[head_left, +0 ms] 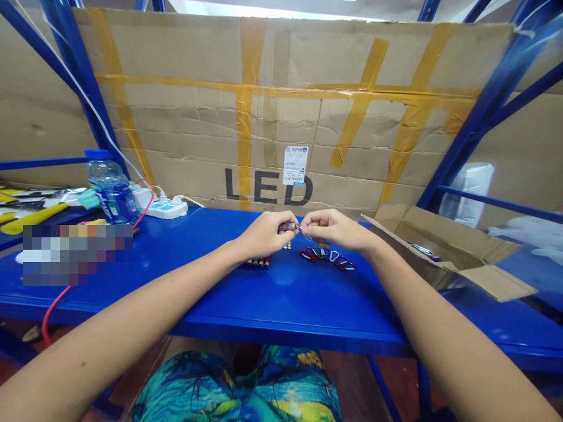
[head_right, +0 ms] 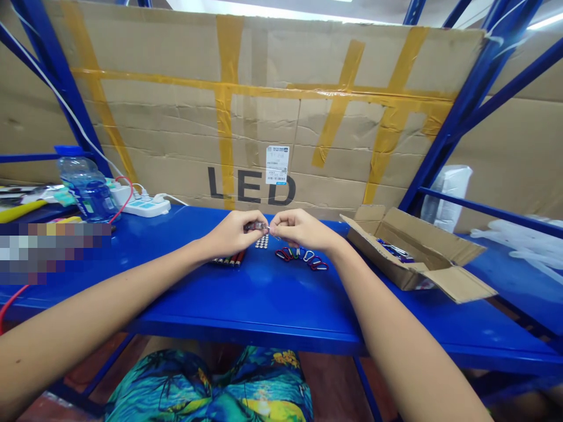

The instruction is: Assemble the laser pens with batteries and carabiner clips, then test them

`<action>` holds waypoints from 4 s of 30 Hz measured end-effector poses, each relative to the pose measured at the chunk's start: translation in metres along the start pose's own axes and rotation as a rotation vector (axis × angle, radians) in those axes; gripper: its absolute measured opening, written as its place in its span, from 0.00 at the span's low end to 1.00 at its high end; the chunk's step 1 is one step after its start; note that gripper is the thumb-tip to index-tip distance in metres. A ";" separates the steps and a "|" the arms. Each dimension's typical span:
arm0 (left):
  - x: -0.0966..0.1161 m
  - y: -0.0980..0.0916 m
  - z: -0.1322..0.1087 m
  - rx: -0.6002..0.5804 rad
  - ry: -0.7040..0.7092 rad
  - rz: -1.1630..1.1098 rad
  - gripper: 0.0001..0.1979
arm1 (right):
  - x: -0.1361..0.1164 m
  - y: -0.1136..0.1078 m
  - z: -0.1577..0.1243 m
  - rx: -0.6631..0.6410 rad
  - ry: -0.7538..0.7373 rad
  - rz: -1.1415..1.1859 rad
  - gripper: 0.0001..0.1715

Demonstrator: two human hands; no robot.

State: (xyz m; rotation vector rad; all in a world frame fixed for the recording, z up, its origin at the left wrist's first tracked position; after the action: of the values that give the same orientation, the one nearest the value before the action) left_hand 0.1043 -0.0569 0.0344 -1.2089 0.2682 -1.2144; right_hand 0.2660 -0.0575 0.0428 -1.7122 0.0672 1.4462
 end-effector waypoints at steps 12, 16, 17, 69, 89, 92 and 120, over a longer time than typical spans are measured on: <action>-0.003 -0.004 0.000 0.111 -0.012 0.051 0.05 | 0.013 0.009 0.010 0.050 -0.085 0.389 0.13; -0.003 -0.002 0.000 0.111 -0.037 0.030 0.06 | 0.017 0.008 0.013 0.164 -0.096 0.408 0.12; -0.003 -0.002 0.000 0.109 -0.038 0.024 0.06 | 0.018 0.008 0.014 0.178 -0.097 0.419 0.12; -0.034 -0.023 -0.003 0.212 -0.085 0.008 0.06 | 0.024 -0.009 0.013 0.354 0.061 0.056 0.04; -0.057 -0.015 0.002 0.179 -0.104 -1.166 0.31 | 0.024 0.011 0.019 0.096 -0.005 0.338 0.05; -0.063 -0.014 0.001 0.157 -0.121 -1.265 0.34 | 0.028 0.011 0.021 0.090 0.019 0.302 0.07; -0.058 -0.010 0.000 0.119 -0.172 -1.194 0.36 | 0.029 0.010 0.020 0.115 0.050 0.131 0.13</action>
State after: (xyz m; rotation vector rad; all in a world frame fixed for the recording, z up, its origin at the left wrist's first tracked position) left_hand 0.0754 -0.0080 0.0190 -1.3732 -0.7630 -2.0611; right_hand 0.2546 -0.0374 0.0140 -1.6760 0.2891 1.4647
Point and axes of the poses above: each hand's wrist, its own z-axis towards the middle knuckle, its own y-axis out of the palm, x = y × z, the point moved 4 cm from there along z, towards the middle knuckle, and after that the axes turned 15 degrees about -x, right-handed, at the moved point
